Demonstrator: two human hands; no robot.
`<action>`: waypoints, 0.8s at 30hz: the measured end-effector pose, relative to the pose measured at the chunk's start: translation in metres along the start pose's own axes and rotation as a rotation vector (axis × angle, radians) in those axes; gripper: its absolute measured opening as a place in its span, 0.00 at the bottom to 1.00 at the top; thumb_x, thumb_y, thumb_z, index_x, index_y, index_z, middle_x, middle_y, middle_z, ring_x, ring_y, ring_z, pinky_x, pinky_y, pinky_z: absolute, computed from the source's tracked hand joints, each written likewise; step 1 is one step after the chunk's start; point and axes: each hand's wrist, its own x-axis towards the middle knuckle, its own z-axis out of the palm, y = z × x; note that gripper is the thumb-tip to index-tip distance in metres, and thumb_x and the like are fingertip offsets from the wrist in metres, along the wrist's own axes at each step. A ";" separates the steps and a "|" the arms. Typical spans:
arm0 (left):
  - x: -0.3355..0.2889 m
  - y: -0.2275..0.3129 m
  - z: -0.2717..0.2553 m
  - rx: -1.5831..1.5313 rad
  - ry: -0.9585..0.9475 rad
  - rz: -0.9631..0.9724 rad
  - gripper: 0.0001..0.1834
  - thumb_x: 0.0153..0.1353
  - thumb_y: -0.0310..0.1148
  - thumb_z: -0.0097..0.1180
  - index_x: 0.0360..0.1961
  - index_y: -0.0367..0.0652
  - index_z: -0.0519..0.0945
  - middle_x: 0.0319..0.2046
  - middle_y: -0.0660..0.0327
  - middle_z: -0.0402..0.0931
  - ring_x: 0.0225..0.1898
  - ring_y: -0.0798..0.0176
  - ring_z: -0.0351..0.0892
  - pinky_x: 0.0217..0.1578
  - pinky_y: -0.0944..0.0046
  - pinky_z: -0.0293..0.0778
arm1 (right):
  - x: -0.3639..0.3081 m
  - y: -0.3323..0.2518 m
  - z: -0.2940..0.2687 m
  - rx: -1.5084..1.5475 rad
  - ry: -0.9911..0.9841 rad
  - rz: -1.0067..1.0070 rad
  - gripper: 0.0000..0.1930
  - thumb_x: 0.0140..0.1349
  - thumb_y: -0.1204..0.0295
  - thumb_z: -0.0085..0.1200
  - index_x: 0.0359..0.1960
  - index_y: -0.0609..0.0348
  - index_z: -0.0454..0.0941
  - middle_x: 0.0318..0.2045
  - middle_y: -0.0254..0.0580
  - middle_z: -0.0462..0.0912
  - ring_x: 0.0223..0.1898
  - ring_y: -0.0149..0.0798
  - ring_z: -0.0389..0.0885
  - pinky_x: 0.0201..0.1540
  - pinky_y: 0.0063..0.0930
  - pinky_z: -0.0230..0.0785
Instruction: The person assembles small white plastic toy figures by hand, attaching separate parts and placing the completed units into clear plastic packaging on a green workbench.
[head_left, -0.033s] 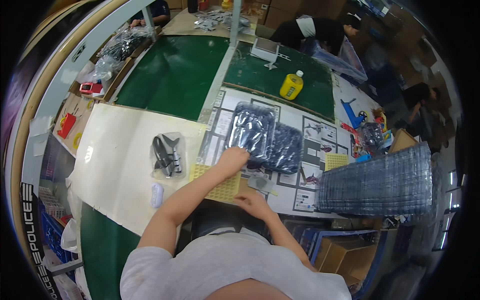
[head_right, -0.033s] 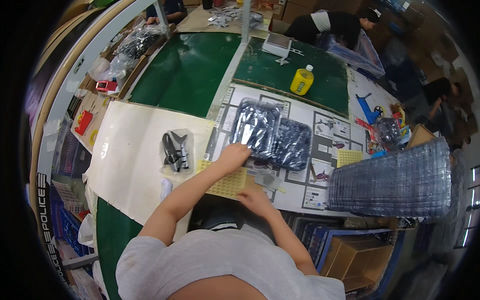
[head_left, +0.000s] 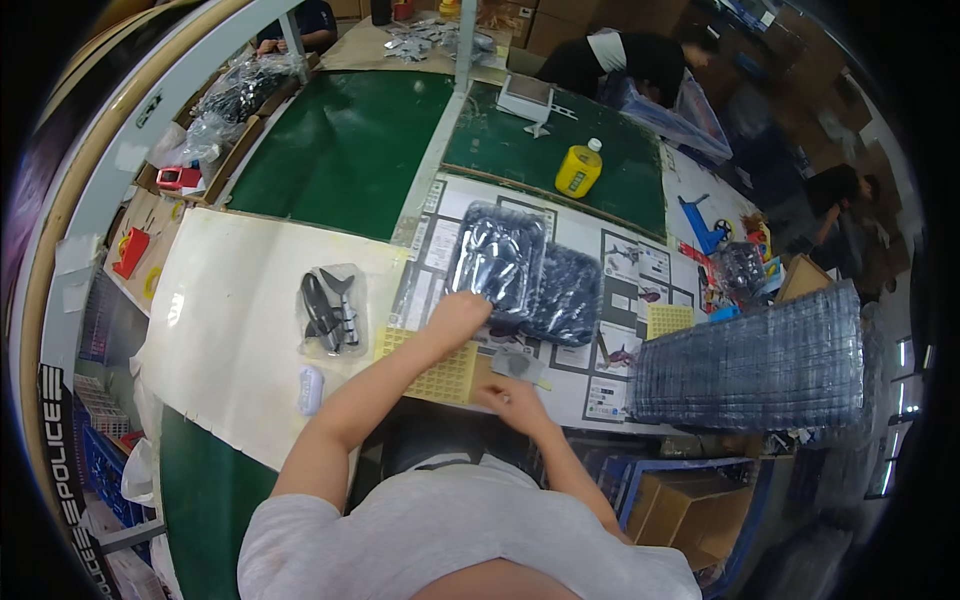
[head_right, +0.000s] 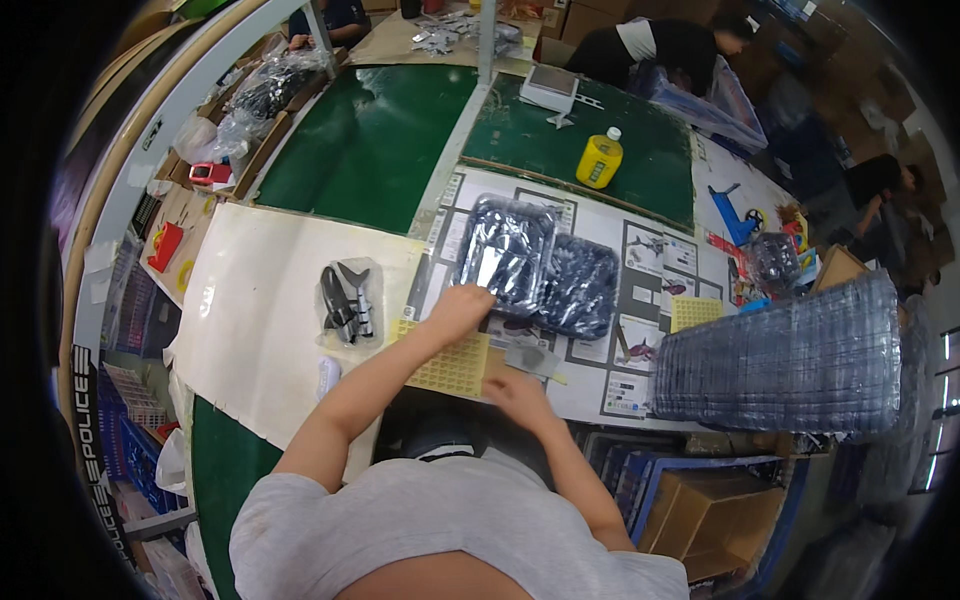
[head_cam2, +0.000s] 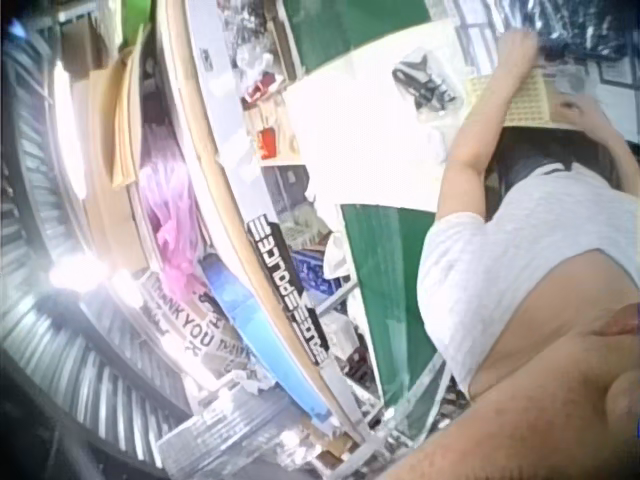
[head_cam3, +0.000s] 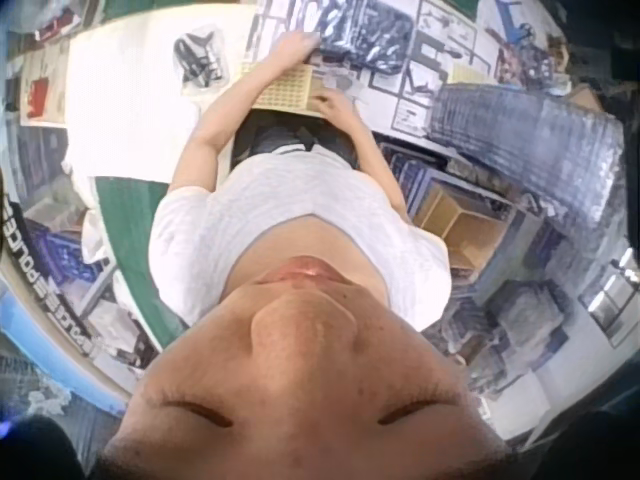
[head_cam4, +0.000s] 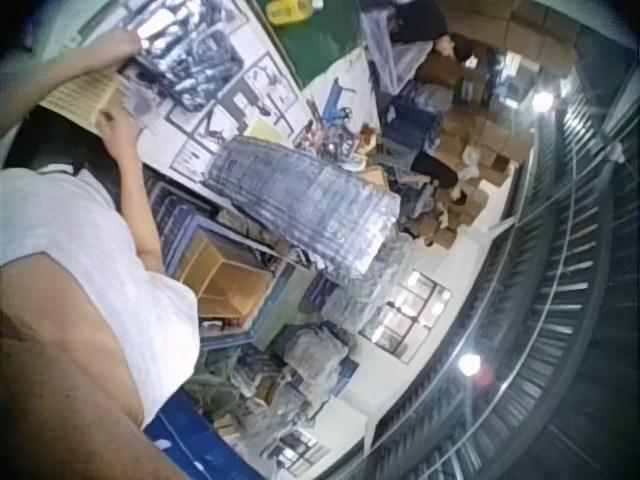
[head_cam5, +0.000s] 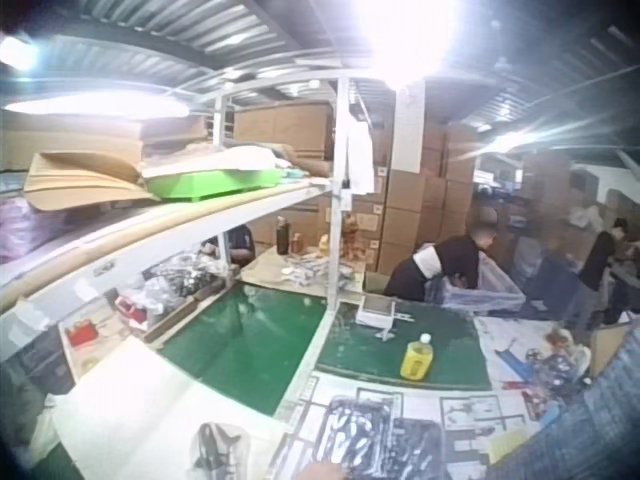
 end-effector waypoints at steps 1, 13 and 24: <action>-0.003 0.002 -0.001 -0.017 0.042 -0.012 0.08 0.49 0.34 0.58 0.25 0.43 0.74 0.24 0.59 0.74 0.33 0.52 0.76 0.36 0.55 0.73 | -0.013 0.005 -0.010 -0.001 0.136 0.101 0.11 0.60 0.67 0.52 0.38 0.61 0.80 0.34 0.49 0.82 0.36 0.49 0.80 0.41 0.37 0.72; -0.005 0.022 -0.062 -0.812 0.936 -0.454 0.09 0.63 0.35 0.54 0.28 0.41 0.74 0.23 0.63 0.69 0.28 0.67 0.70 0.30 0.65 0.65 | 0.047 0.014 -0.048 -0.330 0.335 -0.062 0.28 0.55 0.65 0.60 0.56 0.62 0.67 0.67 0.57 0.53 0.56 0.59 0.69 0.52 0.44 0.67; -0.193 -0.071 0.030 -1.590 1.925 -1.537 0.07 0.60 0.30 0.37 0.29 0.45 0.69 0.20 0.63 0.65 0.23 0.65 0.67 0.27 0.66 0.68 | 0.053 0.014 -0.038 -0.239 0.329 -0.080 0.31 0.55 0.69 0.59 0.59 0.63 0.62 0.69 0.54 0.42 0.64 0.61 0.57 0.57 0.44 0.64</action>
